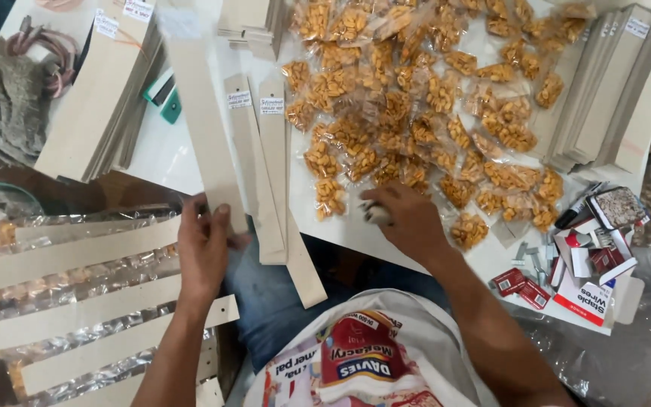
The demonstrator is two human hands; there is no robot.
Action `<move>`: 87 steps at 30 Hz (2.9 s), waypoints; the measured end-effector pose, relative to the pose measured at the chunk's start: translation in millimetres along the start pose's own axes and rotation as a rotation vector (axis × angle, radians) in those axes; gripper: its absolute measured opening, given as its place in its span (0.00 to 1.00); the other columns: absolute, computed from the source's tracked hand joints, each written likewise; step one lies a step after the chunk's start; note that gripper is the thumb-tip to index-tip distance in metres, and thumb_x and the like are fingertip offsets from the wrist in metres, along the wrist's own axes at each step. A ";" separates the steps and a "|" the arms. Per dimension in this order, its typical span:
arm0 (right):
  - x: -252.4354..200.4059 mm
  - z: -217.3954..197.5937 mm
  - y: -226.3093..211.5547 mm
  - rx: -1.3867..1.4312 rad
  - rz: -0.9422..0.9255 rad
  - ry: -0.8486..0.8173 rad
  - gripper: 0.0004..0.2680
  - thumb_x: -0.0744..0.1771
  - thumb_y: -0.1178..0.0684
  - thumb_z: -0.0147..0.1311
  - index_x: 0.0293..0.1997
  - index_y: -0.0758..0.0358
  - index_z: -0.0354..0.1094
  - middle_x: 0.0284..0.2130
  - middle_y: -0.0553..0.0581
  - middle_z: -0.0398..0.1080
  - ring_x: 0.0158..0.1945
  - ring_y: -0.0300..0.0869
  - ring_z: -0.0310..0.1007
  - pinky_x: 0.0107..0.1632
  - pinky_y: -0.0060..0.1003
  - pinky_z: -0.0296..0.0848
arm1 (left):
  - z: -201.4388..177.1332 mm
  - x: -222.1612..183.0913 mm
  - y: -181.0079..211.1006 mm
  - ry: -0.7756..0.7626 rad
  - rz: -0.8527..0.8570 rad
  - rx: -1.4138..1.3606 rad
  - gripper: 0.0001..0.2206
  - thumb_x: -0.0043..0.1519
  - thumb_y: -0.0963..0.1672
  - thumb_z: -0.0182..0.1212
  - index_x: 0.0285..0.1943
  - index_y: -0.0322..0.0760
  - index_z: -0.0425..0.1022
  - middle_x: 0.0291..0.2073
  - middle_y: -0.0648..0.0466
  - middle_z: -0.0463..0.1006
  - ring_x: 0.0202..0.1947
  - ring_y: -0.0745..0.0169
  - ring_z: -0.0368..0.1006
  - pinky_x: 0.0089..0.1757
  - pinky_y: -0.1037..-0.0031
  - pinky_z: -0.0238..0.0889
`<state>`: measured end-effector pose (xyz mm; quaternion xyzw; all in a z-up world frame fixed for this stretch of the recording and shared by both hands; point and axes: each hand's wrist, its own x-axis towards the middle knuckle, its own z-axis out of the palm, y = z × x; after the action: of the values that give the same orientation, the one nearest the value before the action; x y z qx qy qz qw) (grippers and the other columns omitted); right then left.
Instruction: Stapling small plastic bags of nuts onto cardboard strips for retail display.
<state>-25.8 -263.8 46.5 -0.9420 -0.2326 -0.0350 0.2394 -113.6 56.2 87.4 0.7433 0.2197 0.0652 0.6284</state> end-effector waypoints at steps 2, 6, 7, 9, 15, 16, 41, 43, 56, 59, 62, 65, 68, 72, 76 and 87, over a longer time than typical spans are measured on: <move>6.7 5.1 -0.9 -0.205 -0.207 -0.001 0.12 0.67 0.52 0.58 0.56 0.37 0.73 0.33 0.48 0.69 0.38 0.47 0.77 0.40 0.40 0.76 | 4.9 5.1 2.0 -0.017 0.052 -0.008 0.18 0.71 0.42 0.52 0.68 0.28 0.56 0.32 0.45 0.74 0.25 0.53 0.79 0.29 0.67 0.73; 26.4 38.7 15.4 -0.396 -0.406 0.053 0.10 0.68 0.54 0.53 0.51 0.37 0.72 0.32 0.49 0.65 0.36 0.47 0.77 0.32 0.42 0.71 | 19.0 20.4 -3.6 -0.121 0.114 -0.207 0.17 0.70 0.36 0.45 0.69 0.30 0.53 0.43 0.41 0.76 0.37 0.53 0.80 0.39 0.69 0.78; 35.4 51.9 23.6 -0.391 -0.407 0.053 0.07 0.68 0.56 0.53 0.45 0.41 0.74 0.32 0.48 0.65 0.36 0.47 0.77 0.31 0.41 0.71 | 22.6 26.6 -3.7 -0.121 0.129 -0.256 0.16 0.70 0.36 0.45 0.67 0.31 0.54 0.43 0.43 0.77 0.39 0.52 0.81 0.42 0.68 0.78; 43.3 51.5 23.3 -0.440 -0.422 0.038 0.06 0.67 0.55 0.53 0.42 0.42 0.73 0.34 0.47 0.66 0.37 0.45 0.76 0.31 0.40 0.70 | 29.5 40.7 -14.1 -0.108 0.079 -0.266 0.14 0.70 0.37 0.47 0.65 0.28 0.60 0.45 0.39 0.77 0.42 0.47 0.81 0.44 0.65 0.78; 35.8 33.0 3.9 -0.385 -0.458 -0.014 0.06 0.68 0.54 0.53 0.46 0.44 0.73 0.43 0.50 0.70 0.45 0.47 0.78 0.36 0.42 0.74 | 43.1 41.3 26.9 -0.125 -0.015 -0.334 0.14 0.70 0.40 0.51 0.63 0.27 0.69 0.51 0.36 0.80 0.48 0.41 0.80 0.49 0.60 0.78; 29.0 48.6 17.5 -0.398 -0.455 -0.014 0.04 0.69 0.54 0.53 0.45 0.46 0.72 0.40 0.49 0.70 0.45 0.46 0.77 0.38 0.40 0.73 | 44.5 43.8 25.3 -0.136 -0.027 -0.357 0.14 0.70 0.40 0.51 0.63 0.27 0.69 0.51 0.37 0.80 0.49 0.41 0.80 0.50 0.58 0.78; 92.1 -59.0 -57.8 0.731 -0.235 -0.150 0.13 0.65 0.56 0.65 0.52 0.70 0.73 0.42 0.71 0.77 0.49 0.62 0.78 0.53 0.55 0.73 | 94.7 45.6 51.4 -0.303 -0.117 -0.478 0.10 0.68 0.43 0.56 0.51 0.30 0.77 0.40 0.44 0.80 0.47 0.42 0.82 0.51 0.52 0.76; 101.2 -65.8 -69.3 0.415 -0.149 -0.035 0.15 0.64 0.63 0.61 0.57 0.66 0.68 0.44 0.70 0.74 0.52 0.70 0.73 0.56 0.64 0.69 | 97.6 43.4 46.1 -0.342 -0.138 -0.464 0.13 0.72 0.46 0.48 0.51 0.36 0.78 0.39 0.53 0.79 0.46 0.60 0.80 0.51 0.62 0.75; 116.9 -60.4 -58.8 0.912 -0.011 -0.015 0.13 0.68 0.54 0.62 0.55 0.54 0.62 0.36 0.50 0.72 0.41 0.38 0.74 0.49 0.42 0.72 | 93.9 25.1 107.3 -0.313 0.108 -0.399 0.09 0.68 0.42 0.59 0.52 0.32 0.80 0.28 0.57 0.78 0.31 0.78 0.65 0.37 0.83 0.65; 120.4 -68.7 -63.3 1.014 -0.053 -0.009 0.11 0.68 0.57 0.62 0.54 0.58 0.63 0.29 0.49 0.70 0.34 0.32 0.70 0.44 0.33 0.71 | 93.5 25.4 113.4 -0.314 0.123 -0.387 0.08 0.68 0.43 0.59 0.49 0.33 0.82 0.26 0.59 0.77 0.31 0.80 0.64 0.36 0.85 0.64; 122.4 -66.1 -63.3 1.017 -0.058 0.017 0.12 0.67 0.55 0.63 0.53 0.58 0.65 0.28 0.49 0.71 0.34 0.32 0.70 0.44 0.32 0.71 | 93.4 26.5 114.8 -0.311 0.147 -0.377 0.09 0.69 0.43 0.58 0.49 0.33 0.81 0.24 0.58 0.75 0.29 0.78 0.64 0.35 0.83 0.64; 128.0 -62.4 -65.7 0.988 -0.009 0.009 0.11 0.66 0.53 0.64 0.51 0.56 0.66 0.29 0.49 0.74 0.34 0.33 0.71 0.43 0.36 0.72 | 94.8 31.0 107.4 -0.249 0.252 -0.267 0.08 0.70 0.41 0.56 0.46 0.32 0.80 0.21 0.59 0.71 0.27 0.77 0.63 0.32 0.82 0.63; 137.0 -66.9 -80.8 1.016 0.057 0.108 0.07 0.68 0.44 0.60 0.40 0.53 0.73 0.24 0.46 0.73 0.30 0.28 0.71 0.39 0.27 0.73 | 95.0 35.1 93.8 -0.196 0.368 -0.114 0.07 0.70 0.40 0.55 0.45 0.32 0.79 0.20 0.59 0.68 0.27 0.76 0.62 0.31 0.81 0.61; 153.2 -47.5 -103.9 1.329 0.193 0.195 0.18 0.66 0.29 0.46 0.32 0.54 0.67 0.20 0.45 0.67 0.20 0.34 0.70 0.23 0.27 0.71 | 99.8 31.4 80.9 -0.126 0.375 0.022 0.09 0.71 0.46 0.51 0.43 0.37 0.65 0.26 0.55 0.72 0.24 0.71 0.63 0.27 0.76 0.60; 156.0 -57.5 -130.5 1.403 0.368 0.292 0.22 0.63 0.25 0.40 0.17 0.51 0.57 0.12 0.44 0.61 0.16 0.35 0.63 0.21 0.30 0.58 | 110.0 25.3 66.5 -0.170 0.506 -0.063 0.19 0.70 0.32 0.47 0.67 0.34 0.50 0.43 0.39 0.81 0.44 0.53 0.81 0.50 0.66 0.81; 118.9 13.1 23.4 -0.299 0.171 0.234 0.22 0.57 0.46 0.72 0.53 0.54 0.68 0.44 0.57 0.72 0.51 0.52 0.71 0.53 0.52 0.67 | 91.1 66.0 -6.7 -0.064 0.172 -0.077 0.04 0.70 0.40 0.55 0.43 0.37 0.76 0.24 0.57 0.73 0.27 0.71 0.69 0.33 0.76 0.66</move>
<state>89.9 -225.8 45.9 -0.9729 -0.1145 -0.1581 0.1244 -22.3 1.4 50.7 0.7365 0.1323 0.1036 0.6553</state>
